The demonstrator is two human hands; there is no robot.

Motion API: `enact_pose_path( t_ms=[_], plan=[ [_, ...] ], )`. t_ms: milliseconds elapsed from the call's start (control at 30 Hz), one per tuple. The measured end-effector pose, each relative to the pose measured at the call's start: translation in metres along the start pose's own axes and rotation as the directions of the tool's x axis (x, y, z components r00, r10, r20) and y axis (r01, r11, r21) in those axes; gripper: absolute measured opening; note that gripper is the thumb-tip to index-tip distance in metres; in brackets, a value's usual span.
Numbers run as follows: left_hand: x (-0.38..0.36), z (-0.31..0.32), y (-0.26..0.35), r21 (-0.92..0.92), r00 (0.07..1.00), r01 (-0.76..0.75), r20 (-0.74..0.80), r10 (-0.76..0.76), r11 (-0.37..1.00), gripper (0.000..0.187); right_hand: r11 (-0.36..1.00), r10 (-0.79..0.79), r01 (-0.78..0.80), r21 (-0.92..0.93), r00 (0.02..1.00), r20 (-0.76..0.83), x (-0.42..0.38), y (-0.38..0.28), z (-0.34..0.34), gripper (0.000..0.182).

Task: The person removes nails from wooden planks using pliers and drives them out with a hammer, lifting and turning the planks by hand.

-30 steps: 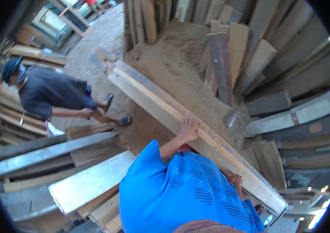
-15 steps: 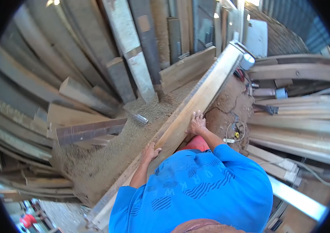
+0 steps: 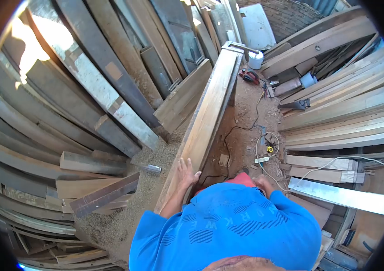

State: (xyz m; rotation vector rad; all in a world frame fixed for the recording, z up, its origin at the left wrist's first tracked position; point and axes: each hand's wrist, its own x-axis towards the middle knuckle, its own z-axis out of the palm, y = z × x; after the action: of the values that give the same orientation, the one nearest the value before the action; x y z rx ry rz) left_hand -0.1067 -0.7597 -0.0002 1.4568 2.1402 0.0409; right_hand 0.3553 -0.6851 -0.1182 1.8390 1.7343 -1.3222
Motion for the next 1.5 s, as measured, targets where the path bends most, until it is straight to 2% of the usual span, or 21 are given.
enact_pose_path(
  t_ms=[33, 133, 200, 267, 300, 367, 467, 567, 667, 733, 800, 867, 967, 1067, 1100, 1200, 1300, 1400, 1433, 1500],
  plan=[
    [0.012, 0.012, 0.016, -0.009, 1.000, -0.026, 0.011, 0.026, 1.000, 0.111, 0.953, 0.183, -0.164, 0.255, 0.982, -0.052, -0.086, -0.061, -0.057, 0.055],
    [0.044, 0.028, 0.068, 0.051, 0.989, 0.148, -0.015, -0.147, 0.988, 0.114, 0.938, 0.242, -0.176, 0.300, 0.950, -0.198, 0.032, 0.093, -0.013, 0.052],
    [0.049, 0.023, 0.089, 0.036, 0.964, 0.264, 0.012, -0.265, 0.964, 0.113, 0.973, 0.131, -0.100, 0.210, 0.982, -0.139, 0.006, 0.075, -0.057, 0.050],
    [0.054, 0.017, 0.106, 0.057, 0.937, 0.349, 0.010, -0.350, 0.935, 0.112, 0.980, 0.052, -0.028, 0.195, 0.992, -0.119, 0.007, 0.081, -0.093, 0.047],
    [0.058, 0.013, 0.111, 0.082, 0.918, 0.387, 0.062, -0.392, 0.918, 0.114, 0.973, 0.029, 0.001, 0.232, 0.992, -0.126, 0.032, 0.106, -0.088, 0.046],
    [0.059, 0.008, 0.117, 0.111, 0.905, 0.412, 0.068, -0.420, 0.905, 0.114, 0.829, 0.108, -0.035, 0.559, 0.989, -0.100, 0.018, 0.091, -0.116, 0.042],
    [0.070, 0.000, 0.123, 0.130, 0.875, 0.462, 0.095, -0.475, 0.877, 0.114, 0.805, 0.202, -0.064, 0.590, 0.964, -0.170, 0.019, 0.084, -0.149, 0.043],
    [0.083, -0.015, 0.138, 0.106, 0.823, 0.537, 0.154, -0.548, 0.837, 0.113, 0.694, 0.280, -0.106, 0.712, 0.951, -0.131, 0.039, 0.099, -0.149, 0.043],
    [0.121, -0.015, 0.145, 0.033, 0.727, 0.668, 0.186, -0.661, 0.743, 0.114, 0.760, 0.258, -0.154, 0.631, 0.963, -0.077, 0.048, 0.102, -0.159, 0.041],
    [0.147, -0.023, 0.157, -0.013, 0.825, 0.554, 0.146, -0.547, 0.832, 0.109, 0.866, 0.149, -0.081, 0.493, 0.984, -0.099, 0.100, 0.143, -0.130, 0.032],
    [0.183, -0.026, 0.176, -0.060, 0.914, 0.402, 0.080, -0.397, 0.914, 0.105, 0.857, 0.150, -0.092, 0.507, 0.986, -0.075, 0.126, 0.153, -0.132, 0.028],
    [0.234, -0.028, 0.203, -0.100, 0.975, 0.217, -0.023, -0.220, 0.971, 0.101, 0.727, 0.244, -0.180, 0.663, 0.970, -0.004, 0.129, 0.121, -0.164, 0.026],
    [0.327, -0.031, 0.251, 0.001, 0.991, 0.005, -0.137, -0.005, 1.000, 0.099, 0.605, 0.361, -0.270, 0.749, 0.932, 0.044, 0.137, 0.057, -0.235, 0.025],
    [0.422, -0.040, 0.290, 0.053, 0.977, -0.167, -0.126, 0.173, 0.985, 0.101, 0.589, 0.404, -0.165, 0.791, 0.908, -0.112, 0.188, 0.034, -0.269, 0.034],
    [0.444, -0.044, 0.296, 0.049, 0.979, -0.182, -0.083, 0.186, 0.982, 0.101, 0.685, 0.425, -0.229, 0.692, 0.897, -0.123, 0.216, 0.043, -0.273, 0.032],
    [0.524, -0.069, 0.319, 0.056, 0.968, -0.250, -0.003, 0.251, 0.967, 0.102, 0.622, 0.344, -0.118, 0.774, 0.929, -0.135, 0.227, -0.027, -0.328, 0.028],
    [0.570, -0.092, 0.328, 0.101, 0.954, -0.296, 0.070, 0.290, 0.950, 0.104, 0.546, 0.405, -0.278, 0.791, 0.913, 0.041, 0.238, -0.087, -0.375, 0.029],
    [0.593, -0.110, 0.337, 0.075, 0.940, -0.338, 0.086, 0.331, 0.938, 0.105, 0.745, 0.160, 0.042, 0.666, 0.958, -0.239, 0.279, -0.087, -0.363, 0.029],
    [0.598, -0.113, 0.341, 0.090, 0.940, -0.333, 0.106, 0.323, 0.939, 0.105, 0.833, 0.123, 0.056, 0.551, 0.951, -0.282, 0.284, -0.097, -0.378, 0.029],
    [0.603, -0.119, 0.346, 0.110, 0.942, -0.327, 0.113, 0.315, 0.938, 0.105, 0.748, 0.167, 0.024, 0.664, 0.961, -0.223, 0.303, -0.120, -0.403, 0.030]
  ],
)
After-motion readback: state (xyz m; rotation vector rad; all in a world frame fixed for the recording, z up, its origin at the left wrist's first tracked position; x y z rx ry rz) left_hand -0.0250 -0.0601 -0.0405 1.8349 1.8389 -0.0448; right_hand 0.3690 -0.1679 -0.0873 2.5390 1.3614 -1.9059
